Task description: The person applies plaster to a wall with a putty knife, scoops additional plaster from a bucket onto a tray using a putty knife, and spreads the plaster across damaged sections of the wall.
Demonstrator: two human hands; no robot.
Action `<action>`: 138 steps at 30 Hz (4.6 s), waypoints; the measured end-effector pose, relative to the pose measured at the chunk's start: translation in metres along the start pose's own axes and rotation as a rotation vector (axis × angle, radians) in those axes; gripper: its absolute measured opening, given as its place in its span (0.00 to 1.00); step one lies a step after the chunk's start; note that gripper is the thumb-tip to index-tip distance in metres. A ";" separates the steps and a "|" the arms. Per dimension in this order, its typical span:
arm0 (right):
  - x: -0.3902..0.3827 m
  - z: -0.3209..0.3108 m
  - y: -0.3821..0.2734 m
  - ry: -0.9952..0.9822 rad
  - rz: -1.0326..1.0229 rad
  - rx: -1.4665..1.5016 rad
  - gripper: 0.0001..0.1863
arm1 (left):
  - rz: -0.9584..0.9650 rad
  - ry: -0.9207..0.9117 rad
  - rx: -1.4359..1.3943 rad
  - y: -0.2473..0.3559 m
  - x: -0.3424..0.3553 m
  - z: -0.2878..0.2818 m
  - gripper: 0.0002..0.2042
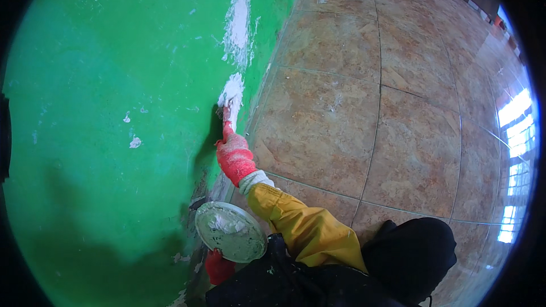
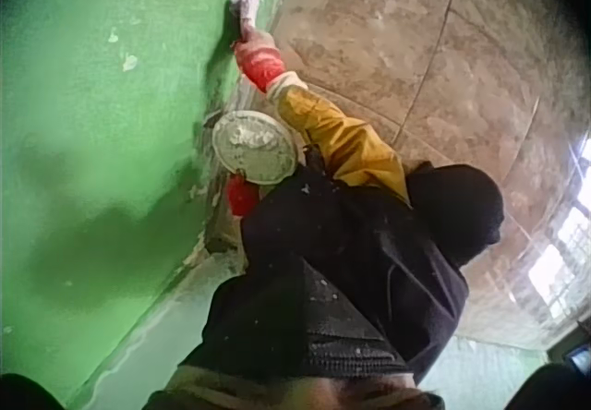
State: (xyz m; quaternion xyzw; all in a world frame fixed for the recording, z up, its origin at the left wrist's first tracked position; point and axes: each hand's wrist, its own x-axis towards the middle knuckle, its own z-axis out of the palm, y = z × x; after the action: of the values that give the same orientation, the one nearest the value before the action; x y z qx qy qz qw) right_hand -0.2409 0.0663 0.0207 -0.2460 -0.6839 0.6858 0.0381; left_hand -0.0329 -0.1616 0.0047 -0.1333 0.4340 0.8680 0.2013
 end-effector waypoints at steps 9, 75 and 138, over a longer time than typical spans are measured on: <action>-0.031 -0.013 0.021 -0.028 -0.064 -0.246 0.30 | -0.030 0.001 0.020 -0.001 -0.001 -0.021 0.29; 0.039 0.002 0.079 0.221 -0.414 0.020 0.28 | -0.392 0.702 -0.958 -0.001 0.063 -0.053 0.18; -0.043 -0.005 0.067 0.091 -0.140 0.766 0.28 | -0.159 0.063 0.023 0.018 -0.040 -0.043 0.28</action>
State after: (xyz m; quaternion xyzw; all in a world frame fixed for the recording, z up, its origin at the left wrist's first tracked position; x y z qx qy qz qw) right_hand -0.1827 0.0505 -0.0305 -0.1968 -0.3911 0.8755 0.2043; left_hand -0.0035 -0.2152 0.0087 -0.1920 0.4379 0.8397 0.2573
